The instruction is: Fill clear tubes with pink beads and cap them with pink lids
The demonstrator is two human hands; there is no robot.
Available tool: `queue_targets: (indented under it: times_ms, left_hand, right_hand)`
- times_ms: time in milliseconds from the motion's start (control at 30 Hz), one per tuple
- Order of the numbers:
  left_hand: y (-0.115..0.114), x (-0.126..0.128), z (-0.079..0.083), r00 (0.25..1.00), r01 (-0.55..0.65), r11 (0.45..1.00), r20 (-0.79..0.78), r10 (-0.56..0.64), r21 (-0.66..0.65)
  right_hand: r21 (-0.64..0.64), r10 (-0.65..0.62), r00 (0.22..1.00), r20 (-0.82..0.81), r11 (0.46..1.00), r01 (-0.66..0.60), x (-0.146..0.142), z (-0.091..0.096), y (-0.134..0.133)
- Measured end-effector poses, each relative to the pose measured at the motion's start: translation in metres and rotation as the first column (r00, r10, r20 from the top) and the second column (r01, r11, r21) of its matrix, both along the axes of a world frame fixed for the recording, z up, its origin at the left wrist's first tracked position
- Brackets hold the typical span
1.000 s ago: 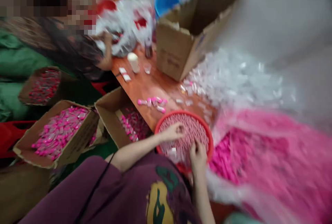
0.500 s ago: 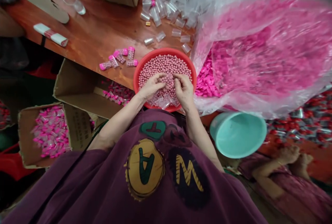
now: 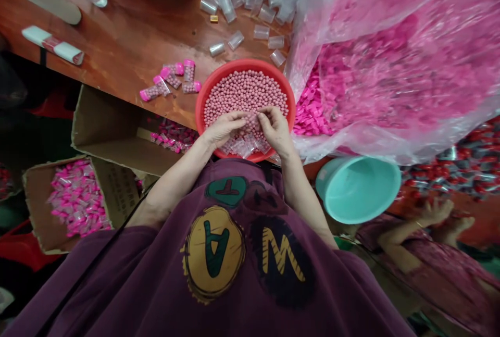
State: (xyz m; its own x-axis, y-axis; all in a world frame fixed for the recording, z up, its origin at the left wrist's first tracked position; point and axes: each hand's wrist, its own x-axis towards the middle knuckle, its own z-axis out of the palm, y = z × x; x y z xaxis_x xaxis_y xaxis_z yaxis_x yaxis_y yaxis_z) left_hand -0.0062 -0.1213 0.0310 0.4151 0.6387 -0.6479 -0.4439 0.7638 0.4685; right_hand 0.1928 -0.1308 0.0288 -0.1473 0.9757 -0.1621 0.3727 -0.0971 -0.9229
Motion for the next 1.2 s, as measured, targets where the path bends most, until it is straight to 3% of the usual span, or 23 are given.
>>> queue_targets:
  times_ms: [167, 233, 300, 367, 467, 600, 700, 833, 933, 1000, 1067, 1133, 1200]
  left_hand:
    - [0.005, -0.017, -0.002, 0.997, -0.072, 0.997, 0.028, 0.072, 0.012]
    - [0.008, -0.021, 0.001, 0.998, -0.064, 0.997, 0.025, 0.063, 0.045]
    - [0.01, -0.019, 0.004, 0.999, -0.051, 0.997, 0.006, 0.051, 0.06]
    - [0.011, -0.014, 0.007, 0.999, -0.045, 0.997, -0.018, 0.046, 0.061]
    - [0.011, -0.003, 0.008, 0.999, -0.029, 0.998, -0.027, 0.031, 0.058]
    - [0.01, 0.007, 0.007, 1.0, 0.01, 0.999, -0.013, -0.01, 0.044]
    - [0.01, 0.009, 0.006, 0.999, 0.031, 0.999, -0.014, -0.031, 0.043]
    - [0.01, 0.009, 0.007, 0.999, 0.032, 0.998, -0.002, -0.032, 0.048]
    - [0.008, 0.011, 0.007, 1.0, 0.028, 0.998, 0.012, -0.029, 0.062]
    - [0.007, 0.014, 0.007, 0.999, 0.032, 0.997, 0.017, -0.033, 0.073]
    - [0.006, 0.02, 0.006, 0.998, 0.045, 0.995, 0.032, -0.048, 0.084]
    - [0.006, 0.025, 0.005, 0.997, 0.051, 0.994, 0.047, -0.056, 0.093]
    - [0.006, 0.029, 0.004, 0.998, 0.04, 0.994, 0.042, -0.045, 0.098]
  right_hand:
    - [0.135, -0.07, 0.977, 0.203, 0.99, 0.043, 0.024, -0.017, -0.009]
    - [0.185, -0.277, 0.929, 0.245, 0.954, 0.236, 0.052, -0.027, -0.008]
    - [0.197, -0.498, 0.812, 0.305, 0.867, 0.458, 0.085, -0.039, -0.004]
    - [0.162, -0.596, 0.692, 0.408, 0.793, 0.587, 0.114, -0.054, -0.001]
    - [0.049, -0.567, 0.617, 0.546, 0.757, 0.652, 0.134, -0.076, 0.001]
    - [-0.041, -0.513, 0.588, 0.626, 0.73, 0.682, 0.123, -0.097, 0.001]
    - [-0.085, -0.493, 0.576, 0.652, 0.708, 0.701, 0.114, -0.102, 0.002]
    - [-0.054, -0.504, 0.578, 0.642, 0.722, 0.69, 0.127, -0.094, -0.001]
    - [0.017, -0.543, 0.596, 0.591, 0.747, 0.664, 0.143, -0.077, -0.008]
    - [0.025, -0.578, 0.669, 0.467, 0.764, 0.644, 0.144, -0.06, -0.011]
    - [-0.007, -0.551, 0.792, 0.263, 0.82, 0.572, 0.129, -0.039, -0.012]
    - [-0.017, -0.437, 0.898, 0.053, 0.899, 0.438, 0.102, -0.017, -0.009]
    - [0.012, -0.309, 0.949, -0.055, 0.951, 0.31, 0.069, 0.005, -0.005]
